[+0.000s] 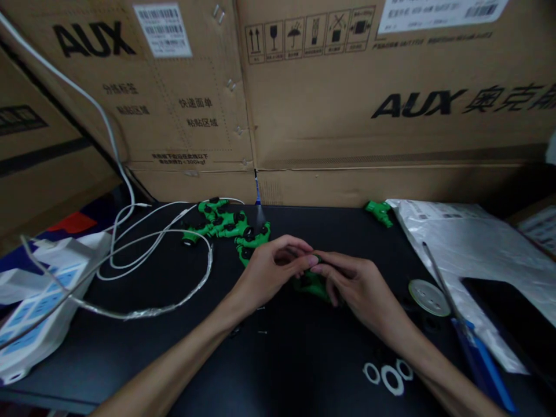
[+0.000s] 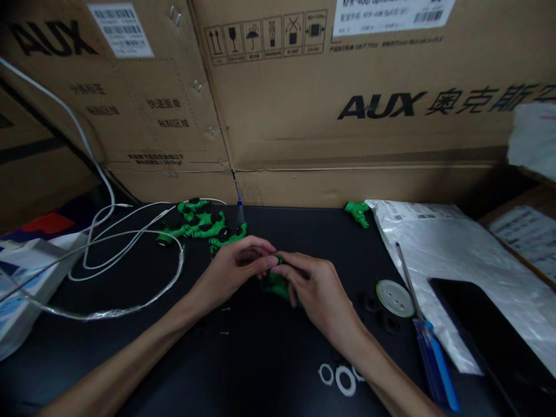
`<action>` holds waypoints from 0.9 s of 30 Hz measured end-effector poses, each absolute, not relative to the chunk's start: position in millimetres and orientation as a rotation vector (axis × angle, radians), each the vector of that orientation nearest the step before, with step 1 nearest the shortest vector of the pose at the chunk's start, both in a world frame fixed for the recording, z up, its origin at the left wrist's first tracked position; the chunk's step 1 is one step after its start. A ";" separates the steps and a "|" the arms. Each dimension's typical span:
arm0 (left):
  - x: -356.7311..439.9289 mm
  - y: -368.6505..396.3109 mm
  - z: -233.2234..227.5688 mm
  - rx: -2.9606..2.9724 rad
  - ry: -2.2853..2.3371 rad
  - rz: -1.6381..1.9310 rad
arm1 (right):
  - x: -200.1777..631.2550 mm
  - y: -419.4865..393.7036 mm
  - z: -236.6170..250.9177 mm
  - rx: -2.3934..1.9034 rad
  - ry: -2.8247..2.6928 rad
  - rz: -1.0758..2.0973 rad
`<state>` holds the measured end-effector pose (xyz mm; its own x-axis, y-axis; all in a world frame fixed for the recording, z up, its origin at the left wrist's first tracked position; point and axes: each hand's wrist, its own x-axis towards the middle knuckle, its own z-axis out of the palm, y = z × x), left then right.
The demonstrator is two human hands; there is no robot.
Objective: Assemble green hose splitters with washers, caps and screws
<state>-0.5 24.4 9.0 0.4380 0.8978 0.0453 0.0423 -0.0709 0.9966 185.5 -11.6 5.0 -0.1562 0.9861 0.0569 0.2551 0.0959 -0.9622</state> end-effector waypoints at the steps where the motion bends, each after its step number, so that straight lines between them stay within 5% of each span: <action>1: -0.2 23.8 8.3 1.474 0.886 0.875 | 184.8 -12.4 6.3 -1.255 -1.552 1.170; 8: 1.4 19.8 5.2 1.512 0.978 0.938 | 186.2 -11.6 11.1 -1.081 -1.459 1.460; 27: 6.9 13.8 1.8 1.333 0.960 0.906 | 184.3 -7.8 10.2 -1.123 -1.684 1.028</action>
<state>6.9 13.8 1.8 0.3565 0.9334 -0.0416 0.0123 0.0398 0.9991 184.3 -7.8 10.2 -0.2417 0.9496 0.1995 0.2562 0.2607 -0.9308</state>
